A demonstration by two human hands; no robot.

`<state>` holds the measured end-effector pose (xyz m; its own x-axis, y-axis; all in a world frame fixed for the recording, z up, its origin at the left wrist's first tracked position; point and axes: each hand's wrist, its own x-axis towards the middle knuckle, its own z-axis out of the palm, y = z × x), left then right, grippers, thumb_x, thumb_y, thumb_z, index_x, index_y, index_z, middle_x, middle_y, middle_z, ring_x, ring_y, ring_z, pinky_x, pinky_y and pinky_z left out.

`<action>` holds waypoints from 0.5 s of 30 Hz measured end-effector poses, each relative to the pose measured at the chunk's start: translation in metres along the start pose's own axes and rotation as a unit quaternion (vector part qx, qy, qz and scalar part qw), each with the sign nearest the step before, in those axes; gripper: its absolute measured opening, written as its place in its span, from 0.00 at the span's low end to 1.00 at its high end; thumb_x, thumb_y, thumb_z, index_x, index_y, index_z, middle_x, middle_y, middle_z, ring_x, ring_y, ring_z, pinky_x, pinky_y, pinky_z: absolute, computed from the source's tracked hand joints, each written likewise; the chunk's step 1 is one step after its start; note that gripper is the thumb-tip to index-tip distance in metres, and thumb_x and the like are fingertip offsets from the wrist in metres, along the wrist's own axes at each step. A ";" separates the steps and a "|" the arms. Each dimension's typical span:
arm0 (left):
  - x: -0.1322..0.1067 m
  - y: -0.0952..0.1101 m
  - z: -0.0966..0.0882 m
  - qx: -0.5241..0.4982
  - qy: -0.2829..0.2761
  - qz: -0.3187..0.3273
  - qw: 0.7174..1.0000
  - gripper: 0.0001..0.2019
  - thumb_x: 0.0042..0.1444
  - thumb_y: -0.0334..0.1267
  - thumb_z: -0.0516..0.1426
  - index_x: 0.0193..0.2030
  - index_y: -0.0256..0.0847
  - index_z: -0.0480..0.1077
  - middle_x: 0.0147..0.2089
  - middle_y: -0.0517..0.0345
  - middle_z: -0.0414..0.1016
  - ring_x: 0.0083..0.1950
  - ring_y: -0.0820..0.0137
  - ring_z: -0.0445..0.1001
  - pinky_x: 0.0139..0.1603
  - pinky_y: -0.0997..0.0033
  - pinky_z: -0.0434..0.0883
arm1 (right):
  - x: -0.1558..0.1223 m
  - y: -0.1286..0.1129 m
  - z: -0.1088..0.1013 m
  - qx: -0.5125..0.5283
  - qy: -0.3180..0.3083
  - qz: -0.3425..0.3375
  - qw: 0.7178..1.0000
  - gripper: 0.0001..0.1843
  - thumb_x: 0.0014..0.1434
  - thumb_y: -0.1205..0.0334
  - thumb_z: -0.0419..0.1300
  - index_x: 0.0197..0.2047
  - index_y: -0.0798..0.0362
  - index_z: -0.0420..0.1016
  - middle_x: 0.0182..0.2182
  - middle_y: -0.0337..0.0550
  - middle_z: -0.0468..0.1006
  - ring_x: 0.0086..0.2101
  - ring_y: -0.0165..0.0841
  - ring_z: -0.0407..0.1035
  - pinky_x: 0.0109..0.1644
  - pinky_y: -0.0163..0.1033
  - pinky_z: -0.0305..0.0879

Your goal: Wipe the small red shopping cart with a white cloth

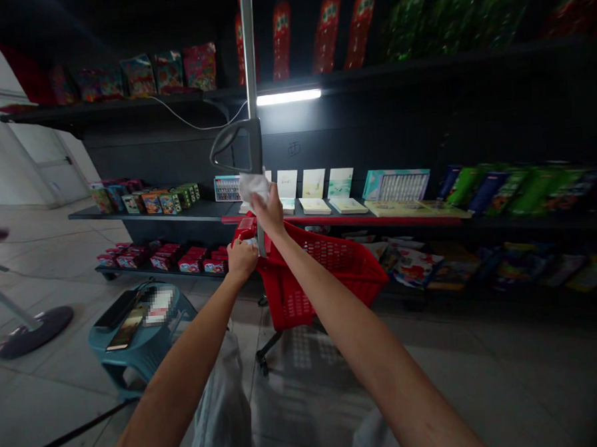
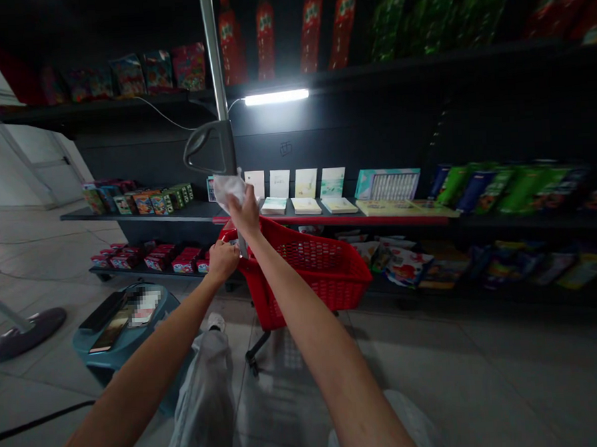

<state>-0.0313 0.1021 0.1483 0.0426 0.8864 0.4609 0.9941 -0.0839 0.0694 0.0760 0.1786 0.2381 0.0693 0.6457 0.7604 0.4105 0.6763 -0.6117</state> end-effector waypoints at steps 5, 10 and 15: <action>0.001 -0.002 -0.001 -0.015 -0.020 0.005 1.000 0.21 0.71 0.41 0.47 0.55 0.36 0.78 0.52 0.38 0.81 0.61 0.52 0.71 0.61 0.52 0.65 | -0.096 0.030 -0.006 -0.042 -0.089 0.046 0.994 0.17 0.67 0.49 0.57 0.52 0.50 0.69 0.45 0.48 0.80 0.47 0.43 0.76 0.53 0.44 0.71; 0.001 -0.005 -0.003 -0.031 -0.029 0.018 0.999 0.18 0.69 0.41 0.50 0.56 0.38 0.76 0.54 0.38 0.80 0.63 0.50 0.69 0.60 0.52 0.65 | -0.130 0.053 -0.004 -0.069 -0.119 0.083 0.987 0.12 0.66 0.57 0.57 0.51 0.49 0.72 0.43 0.48 0.82 0.44 0.41 0.78 0.50 0.42 0.73; 0.002 -0.006 -0.002 -0.019 -0.020 0.010 1.000 0.19 0.69 0.39 0.49 0.53 0.37 0.79 0.52 0.38 0.80 0.61 0.52 0.71 0.60 0.52 0.65 | -0.069 0.032 -0.013 -0.049 -0.159 0.022 0.986 0.13 0.63 0.55 0.63 0.48 0.50 0.72 0.41 0.47 0.82 0.43 0.43 0.79 0.49 0.44 0.73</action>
<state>-0.0368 0.1037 0.1506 0.0672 0.9017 0.4271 0.9885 -0.1183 0.0941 0.0967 0.1515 0.1691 -0.1937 0.7622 0.6176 0.4998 0.6184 -0.6065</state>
